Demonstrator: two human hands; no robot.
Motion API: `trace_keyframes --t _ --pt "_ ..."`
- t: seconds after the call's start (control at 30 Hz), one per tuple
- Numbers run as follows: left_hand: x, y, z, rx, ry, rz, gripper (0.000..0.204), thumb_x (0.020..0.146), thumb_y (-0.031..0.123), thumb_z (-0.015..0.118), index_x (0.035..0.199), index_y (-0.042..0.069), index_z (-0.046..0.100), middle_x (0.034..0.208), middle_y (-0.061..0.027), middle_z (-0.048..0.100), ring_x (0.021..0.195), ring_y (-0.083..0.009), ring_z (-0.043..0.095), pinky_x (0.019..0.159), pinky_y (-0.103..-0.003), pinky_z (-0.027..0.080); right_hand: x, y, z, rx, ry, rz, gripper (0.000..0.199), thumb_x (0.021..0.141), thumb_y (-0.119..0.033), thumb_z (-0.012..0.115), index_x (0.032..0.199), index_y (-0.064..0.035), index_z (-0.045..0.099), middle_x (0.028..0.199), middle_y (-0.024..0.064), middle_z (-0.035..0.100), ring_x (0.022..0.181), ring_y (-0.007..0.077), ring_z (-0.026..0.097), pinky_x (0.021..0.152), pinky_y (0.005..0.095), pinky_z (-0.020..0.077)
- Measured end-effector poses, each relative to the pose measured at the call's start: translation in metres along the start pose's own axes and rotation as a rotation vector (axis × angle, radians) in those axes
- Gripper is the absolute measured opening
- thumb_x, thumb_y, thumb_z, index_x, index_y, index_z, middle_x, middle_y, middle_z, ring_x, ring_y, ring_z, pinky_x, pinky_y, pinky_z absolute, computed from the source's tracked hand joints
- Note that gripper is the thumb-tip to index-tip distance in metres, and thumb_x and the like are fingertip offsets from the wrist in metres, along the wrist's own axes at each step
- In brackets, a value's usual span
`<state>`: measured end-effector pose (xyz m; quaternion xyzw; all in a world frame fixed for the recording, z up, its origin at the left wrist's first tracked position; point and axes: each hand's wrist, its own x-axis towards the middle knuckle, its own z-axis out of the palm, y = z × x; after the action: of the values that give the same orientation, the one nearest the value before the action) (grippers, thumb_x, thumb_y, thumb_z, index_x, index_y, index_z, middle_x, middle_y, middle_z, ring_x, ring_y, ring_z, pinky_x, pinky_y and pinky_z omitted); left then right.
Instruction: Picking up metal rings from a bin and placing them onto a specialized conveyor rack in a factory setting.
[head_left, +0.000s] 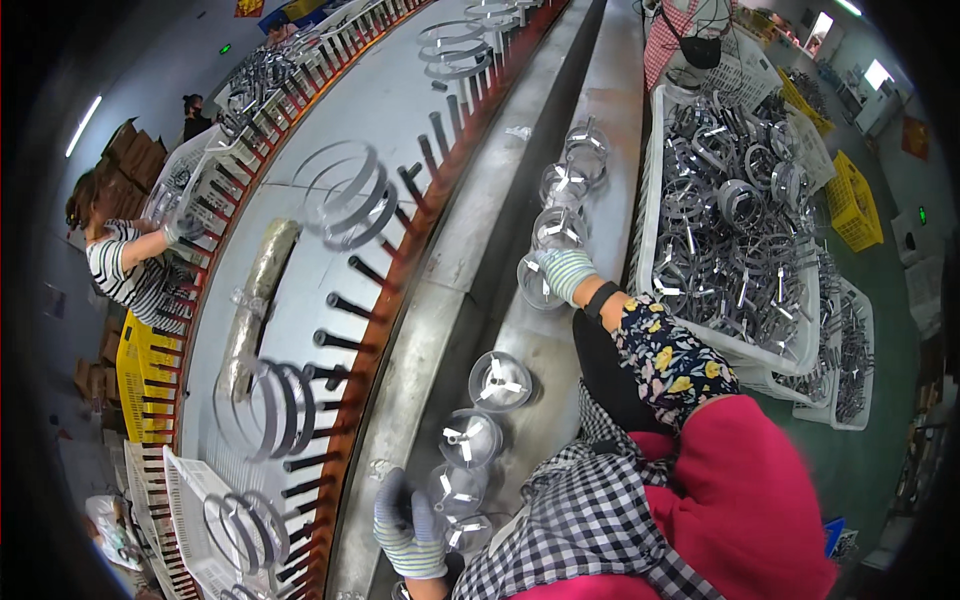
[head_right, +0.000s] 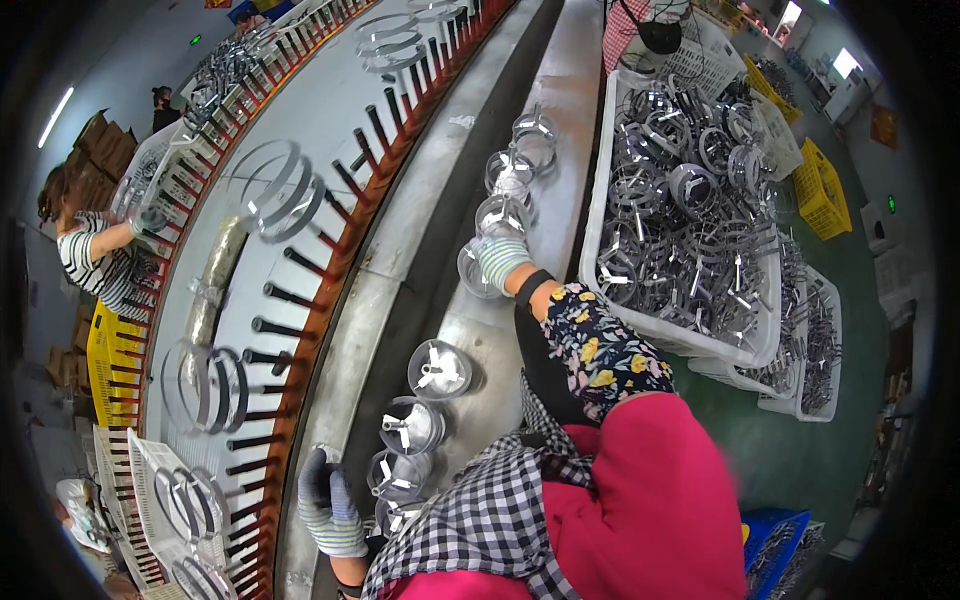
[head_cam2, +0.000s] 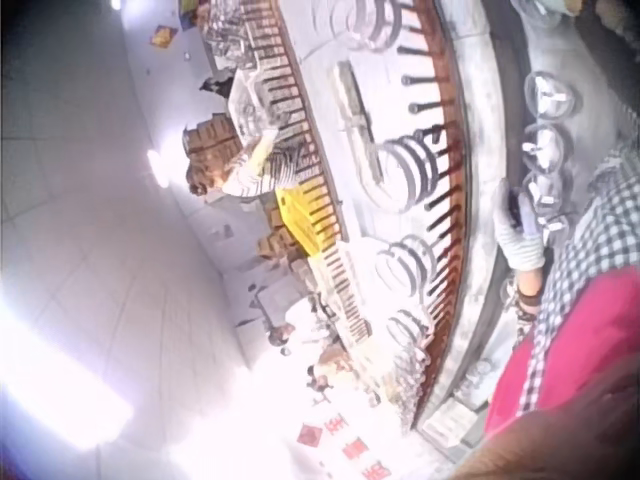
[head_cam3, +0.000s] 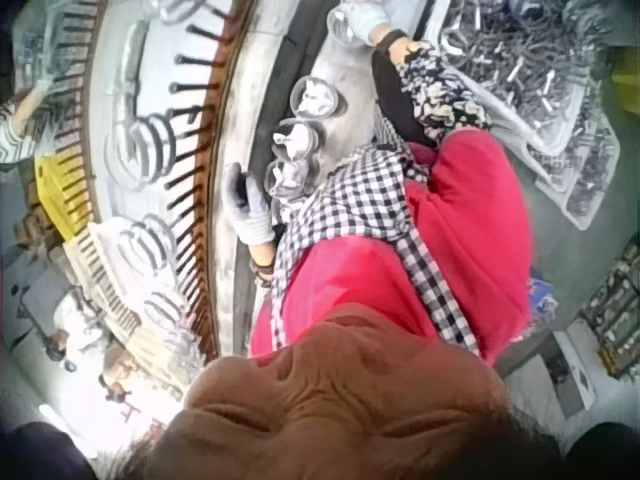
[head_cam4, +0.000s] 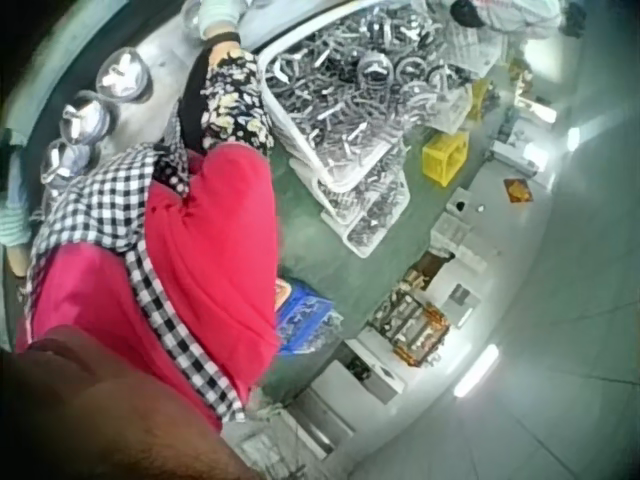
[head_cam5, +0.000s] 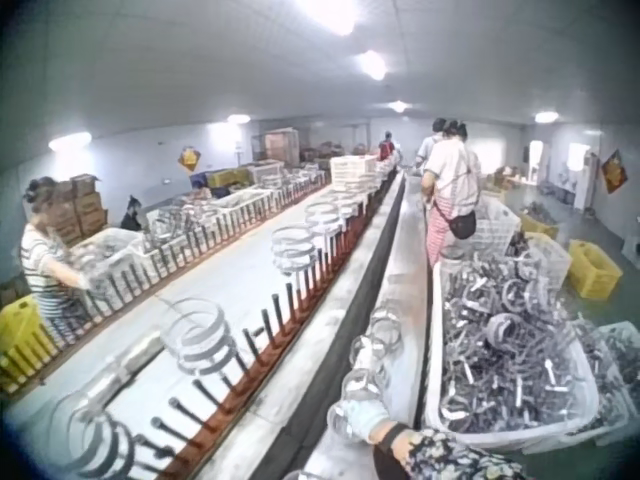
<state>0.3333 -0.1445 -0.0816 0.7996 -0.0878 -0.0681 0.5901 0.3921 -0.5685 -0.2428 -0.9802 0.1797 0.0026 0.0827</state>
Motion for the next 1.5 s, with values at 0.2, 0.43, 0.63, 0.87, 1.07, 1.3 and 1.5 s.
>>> trace_keyframes --t 0.2,0.43,0.63,0.87,1.07,1.3,1.5 --pt "0.015 0.004 0.019 0.093 -0.017 0.062 0.037 0.083 0.007 0.062 0.118 -0.002 0.053 0.090 -0.0066 0.061 0.077 -0.0115 0.056 0.070 -0.025 0.046 0.074 0.057 -0.011 -0.103 0.033 -0.004 0.018 0.083 -0.021 0.053 0.093 -0.0106 0.064 0.091 0.0158 0.064 0.087 0.0325 0.063 0.077 0.0426 0.0490" --pt "0.001 0.002 0.012 0.039 -0.023 0.052 0.037 0.081 0.002 0.061 0.117 -0.004 0.053 0.101 -0.0123 0.063 0.089 -0.0171 0.060 0.081 -0.029 0.048 0.053 0.043 -0.038 -0.232 0.309 0.151 0.055 0.086 -0.034 0.052 0.136 -0.0166 0.038 0.114 0.0220 0.058 0.095 0.0363 0.061 0.080 0.0463 0.0476" --pt "-0.015 0.008 -0.018 -0.194 0.053 0.097 0.039 0.085 0.001 0.058 0.124 0.001 0.052 0.088 -0.0039 0.060 0.074 -0.0076 0.054 0.067 -0.021 0.045 0.028 -0.028 -0.128 0.224 0.280 0.056 0.031 0.087 -0.031 0.050 0.101 -0.0063 0.063 0.095 0.0196 0.065 0.090 0.0370 0.062 0.078 0.0425 0.0488" --pt "0.049 0.044 -0.006 -0.371 0.085 0.127 0.054 0.087 0.008 0.059 0.136 0.004 0.037 0.089 -0.0036 0.057 0.066 -0.0075 0.054 0.049 -0.016 0.038 0.002 -0.147 -0.212 0.974 0.110 -0.186 0.029 0.089 -0.025 0.056 0.101 -0.0007 0.065 0.079 0.0134 0.067 0.074 0.0162 0.065 0.068 0.0288 0.0506" --pt "0.061 0.066 -0.023 -0.361 0.210 0.125 0.051 0.086 0.004 0.057 0.134 0.001 0.038 0.094 -0.0028 0.054 0.077 -0.0088 0.048 0.070 -0.021 0.043 0.067 -0.197 -0.214 0.645 0.458 -0.547 0.030 0.083 -0.028 0.060 0.104 -0.0060 0.064 0.097 0.0166 0.066 0.086 0.0302 0.062 0.078 0.0364 0.0503" --pt "0.088 0.089 0.067 -0.396 -0.156 0.130 0.046 0.089 0.014 0.059 0.131 0.002 0.044 0.094 -0.0052 0.059 0.071 -0.0077 0.056 0.053 -0.016 0.039 0.241 -0.003 -0.245 0.931 0.648 0.031 0.035 0.086 -0.033 0.055 0.101 -0.0038 0.067 0.095 0.0186 0.067 0.083 0.0339 0.064 0.077 0.0386 0.0501" --pt "0.200 0.108 0.107 -0.338 -0.085 0.070 0.059 0.092 0.027 0.052 0.138 -0.001 0.029 0.096 -0.0084 0.057 0.068 -0.0084 0.054 0.048 -0.017 0.043 0.192 -0.119 -0.263 0.636 0.085 -0.203 0.048 0.088 -0.043 0.050 0.111 -0.0027 0.063 0.105 0.0201 0.065 0.103 0.0336 0.059 0.090 0.0379 0.0445"
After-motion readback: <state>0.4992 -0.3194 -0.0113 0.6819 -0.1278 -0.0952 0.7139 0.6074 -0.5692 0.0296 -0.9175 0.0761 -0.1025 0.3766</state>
